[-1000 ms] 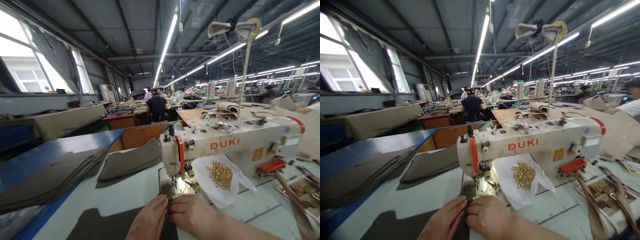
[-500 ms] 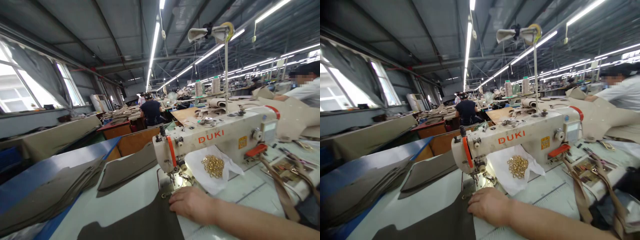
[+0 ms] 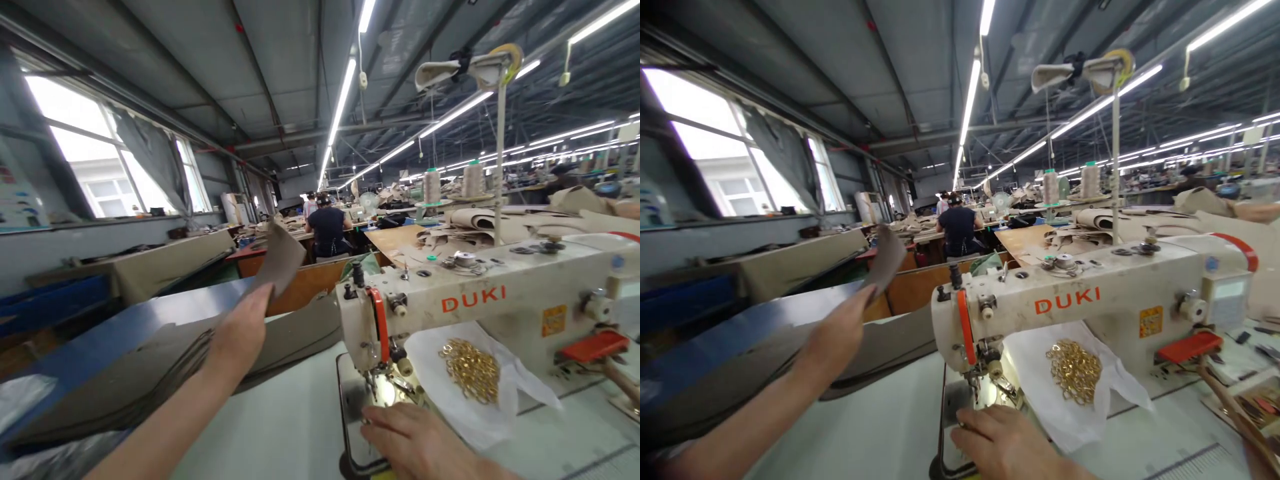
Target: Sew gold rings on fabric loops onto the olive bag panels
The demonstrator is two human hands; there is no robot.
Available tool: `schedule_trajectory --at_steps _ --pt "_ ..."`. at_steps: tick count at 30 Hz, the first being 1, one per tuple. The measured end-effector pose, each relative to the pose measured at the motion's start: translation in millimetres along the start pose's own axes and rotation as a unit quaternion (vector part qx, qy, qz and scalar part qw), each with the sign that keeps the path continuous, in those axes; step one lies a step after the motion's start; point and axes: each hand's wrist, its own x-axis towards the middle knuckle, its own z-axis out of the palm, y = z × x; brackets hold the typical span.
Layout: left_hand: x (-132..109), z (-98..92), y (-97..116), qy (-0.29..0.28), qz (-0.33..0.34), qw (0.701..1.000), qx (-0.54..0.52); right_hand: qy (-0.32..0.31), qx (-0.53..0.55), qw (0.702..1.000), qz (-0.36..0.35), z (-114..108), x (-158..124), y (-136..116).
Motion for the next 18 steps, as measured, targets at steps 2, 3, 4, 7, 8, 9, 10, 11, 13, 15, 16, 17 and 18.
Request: schedule_trajectory --at_steps 2,3,4,7,8,9,10,11,13,15,16,17,18 --pt "5 34.9 9 -0.05 -0.016 0.998 0.019 0.016 -0.016 1.0 -0.012 6 -2 4" --pt "3 54.0 14 -0.076 -0.026 0.996 0.026 0.023 -0.023 0.999 -0.018 9 -2 6" --pt "-2 72.5 17 -0.103 -0.032 0.994 0.03 0.027 -0.028 0.999 -0.02 11 -3 8" --pt "-22 112.6 23 -0.152 -0.035 0.987 0.034 0.025 -0.021 0.999 -0.017 16 -5 11" --pt "-28 118.8 22 -0.161 -0.035 0.986 0.036 0.018 -0.012 1.0 -0.012 16 -6 12" --pt "-32 121.3 20 -0.166 -0.038 0.985 0.038 0.011 0.0 1.0 -0.008 16 -6 12" --pt "-34 120.4 16 -0.169 -0.043 0.984 0.041 0.006 0.012 1.0 -0.004 15 -6 12" --pt "-34 116.6 9 -0.17 -0.05 0.983 0.046 0.006 0.024 1.0 -0.001 14 -6 12" --pt "-32 102.1 -11 -0.164 -0.073 0.982 0.064 0.007 0.044 0.999 0.003 11 -7 12" --pt "-29 82.2 -41 -0.148 -0.111 0.978 0.092 -0.001 0.055 0.998 0.012 7 -6 11" --pt "-29 71.8 -60 -0.137 -0.138 0.975 0.109 -0.011 0.057 0.998 0.019 5 -6 10" --pt "-29 62.0 -79 -0.127 -0.17 0.969 0.125 -0.022 0.057 0.998 0.026 4 -5 9" --pt "-32 53.2 -98 -0.123 -0.204 0.961 0.139 -0.032 0.055 0.997 0.031 2 -5 8"
